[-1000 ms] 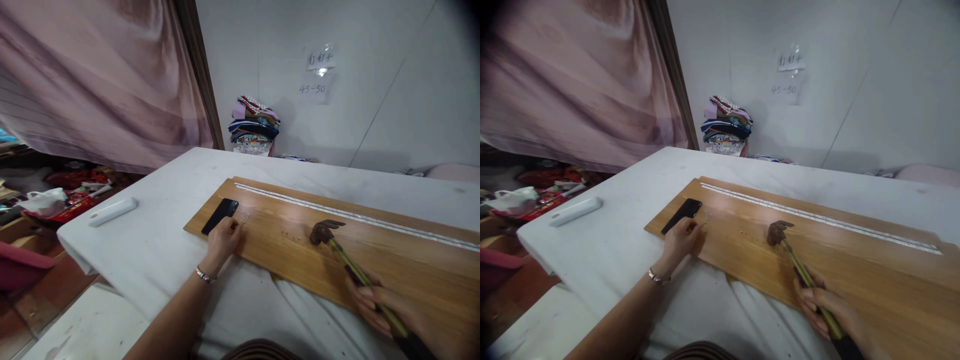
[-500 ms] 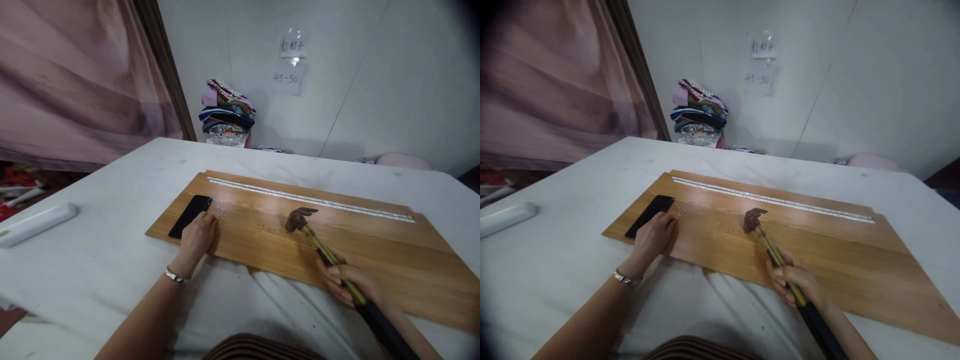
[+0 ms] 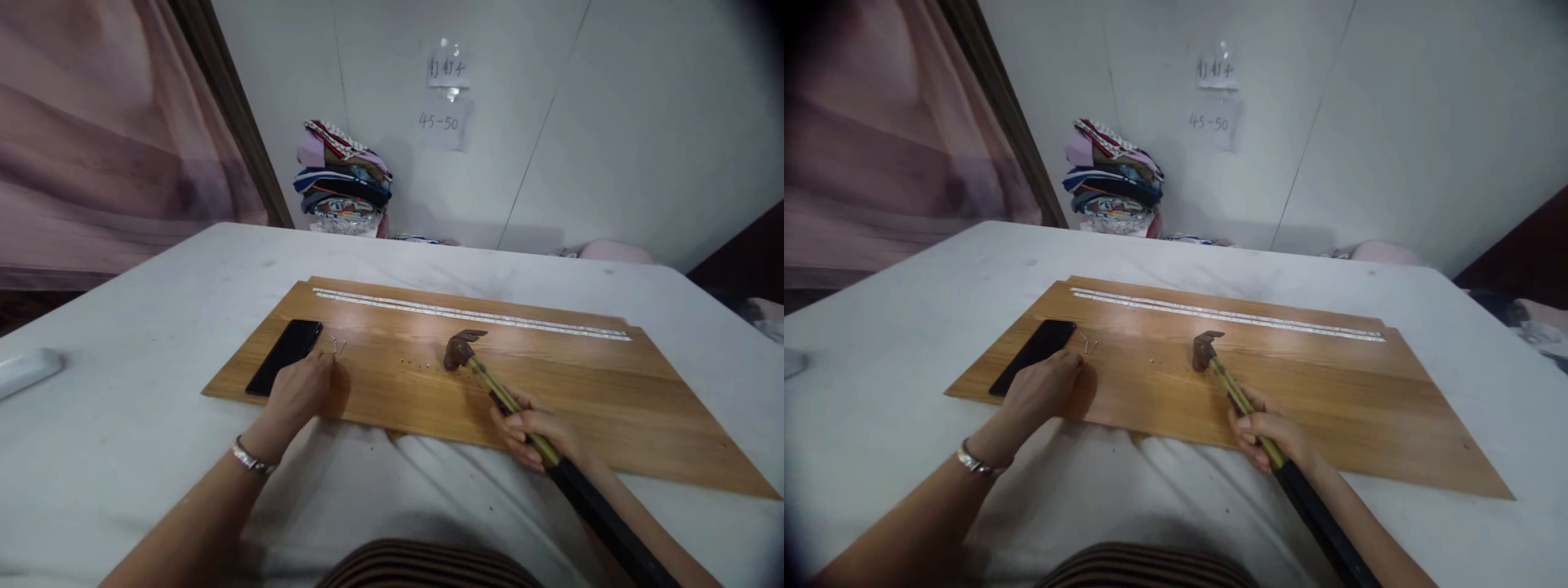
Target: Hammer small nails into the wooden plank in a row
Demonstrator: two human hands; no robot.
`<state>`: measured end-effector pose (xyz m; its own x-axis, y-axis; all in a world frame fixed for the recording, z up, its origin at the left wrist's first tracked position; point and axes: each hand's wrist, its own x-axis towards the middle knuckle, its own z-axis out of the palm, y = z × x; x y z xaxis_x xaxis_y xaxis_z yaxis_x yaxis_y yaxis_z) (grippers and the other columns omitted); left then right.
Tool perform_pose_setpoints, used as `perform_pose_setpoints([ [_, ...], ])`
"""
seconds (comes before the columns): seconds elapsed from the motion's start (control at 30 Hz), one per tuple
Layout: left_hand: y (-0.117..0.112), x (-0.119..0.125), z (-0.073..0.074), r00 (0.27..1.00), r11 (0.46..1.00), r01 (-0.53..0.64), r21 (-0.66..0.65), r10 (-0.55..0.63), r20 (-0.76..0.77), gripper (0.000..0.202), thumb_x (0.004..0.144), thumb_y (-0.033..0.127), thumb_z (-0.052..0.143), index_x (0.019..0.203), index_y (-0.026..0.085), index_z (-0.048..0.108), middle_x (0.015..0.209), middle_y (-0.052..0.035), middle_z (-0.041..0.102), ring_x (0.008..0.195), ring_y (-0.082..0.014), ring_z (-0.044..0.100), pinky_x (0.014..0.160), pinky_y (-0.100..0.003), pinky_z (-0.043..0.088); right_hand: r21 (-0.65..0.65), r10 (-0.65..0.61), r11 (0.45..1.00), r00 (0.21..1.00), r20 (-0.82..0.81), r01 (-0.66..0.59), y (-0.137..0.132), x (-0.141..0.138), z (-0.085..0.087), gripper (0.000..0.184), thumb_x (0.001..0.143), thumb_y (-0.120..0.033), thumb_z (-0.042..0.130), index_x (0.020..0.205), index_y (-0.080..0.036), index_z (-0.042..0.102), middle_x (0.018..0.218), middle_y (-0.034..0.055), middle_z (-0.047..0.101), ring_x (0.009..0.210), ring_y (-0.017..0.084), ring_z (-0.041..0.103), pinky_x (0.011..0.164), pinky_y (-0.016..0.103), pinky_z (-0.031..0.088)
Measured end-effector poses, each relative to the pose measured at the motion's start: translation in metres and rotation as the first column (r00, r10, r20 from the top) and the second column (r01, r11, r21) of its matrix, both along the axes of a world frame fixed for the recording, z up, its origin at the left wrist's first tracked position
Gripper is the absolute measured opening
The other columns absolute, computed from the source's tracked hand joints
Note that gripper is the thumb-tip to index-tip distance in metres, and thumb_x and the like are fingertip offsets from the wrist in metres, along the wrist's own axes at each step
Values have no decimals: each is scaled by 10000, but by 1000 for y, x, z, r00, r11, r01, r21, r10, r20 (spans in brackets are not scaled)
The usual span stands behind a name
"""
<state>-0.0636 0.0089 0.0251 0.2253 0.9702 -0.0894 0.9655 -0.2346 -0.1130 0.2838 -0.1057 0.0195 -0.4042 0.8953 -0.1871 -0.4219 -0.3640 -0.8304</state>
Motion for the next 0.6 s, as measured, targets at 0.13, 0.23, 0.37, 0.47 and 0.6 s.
perform_pose_setpoints([
  [0.13, 14, -2, 6, 991, 992, 110, -61, -114, -64, 327, 882, 86, 329, 985, 124, 638, 902, -152, 680, 834, -279, 681, 648, -327, 484, -11, 8, 1000, 1000, 6, -8, 0, 0, 2, 200, 711, -247, 670, 836, -192, 525, 526, -96, 473, 281, 12, 291, 263, 116, 324],
  [0.23, 24, -1, 13, 984, 981, 152, -121, -162, -78, 332, 872, 65, 337, 973, 108, 650, 851, -168, 692, 826, -285, 686, 674, -341, 494, -15, 8, 1000, 1000, 10, -8, 0, 0, 5, 200, 705, -244, 669, 835, -187, 528, 533, -96, 474, 280, 9, 302, 262, 113, 325],
  [0.37, 31, -1, 21, 974, 965, 200, -171, -214, -70, 310, 878, 86, 356, 952, 87, 657, 841, -185, 699, 844, -295, 686, 704, -359, 505, -24, 4, 1000, 1000, 7, -4, 0, -1, 6, 225, 703, -230, 654, 894, -186, 543, 537, -99, 472, 279, 8, 298, 259, 111, 312],
  [0.47, 30, -3, 19, 971, 963, 218, -159, -230, -61, 311, 890, 96, 347, 967, 81, 649, 867, -187, 697, 854, -291, 684, 717, -364, 508, -25, 3, 1000, 1000, 19, -2, 0, -1, 4, 291, 710, -224, 640, 982, -189, 543, 544, -100, 475, 280, 13, 306, 260, 113, 312],
  [0.6, 24, -5, 12, 973, 972, 206, -114, -216, -84, 319, 898, 82, 325, 991, 88, 629, 882, -169, 691, 825, -265, 688, 704, -337, 512, -16, -3, 1000, 1000, 12, 3, 1, -1, 2, 244, 706, -231, 649, 923, -186, 546, 533, -97, 479, 275, 14, 308, 255, 113, 312],
])
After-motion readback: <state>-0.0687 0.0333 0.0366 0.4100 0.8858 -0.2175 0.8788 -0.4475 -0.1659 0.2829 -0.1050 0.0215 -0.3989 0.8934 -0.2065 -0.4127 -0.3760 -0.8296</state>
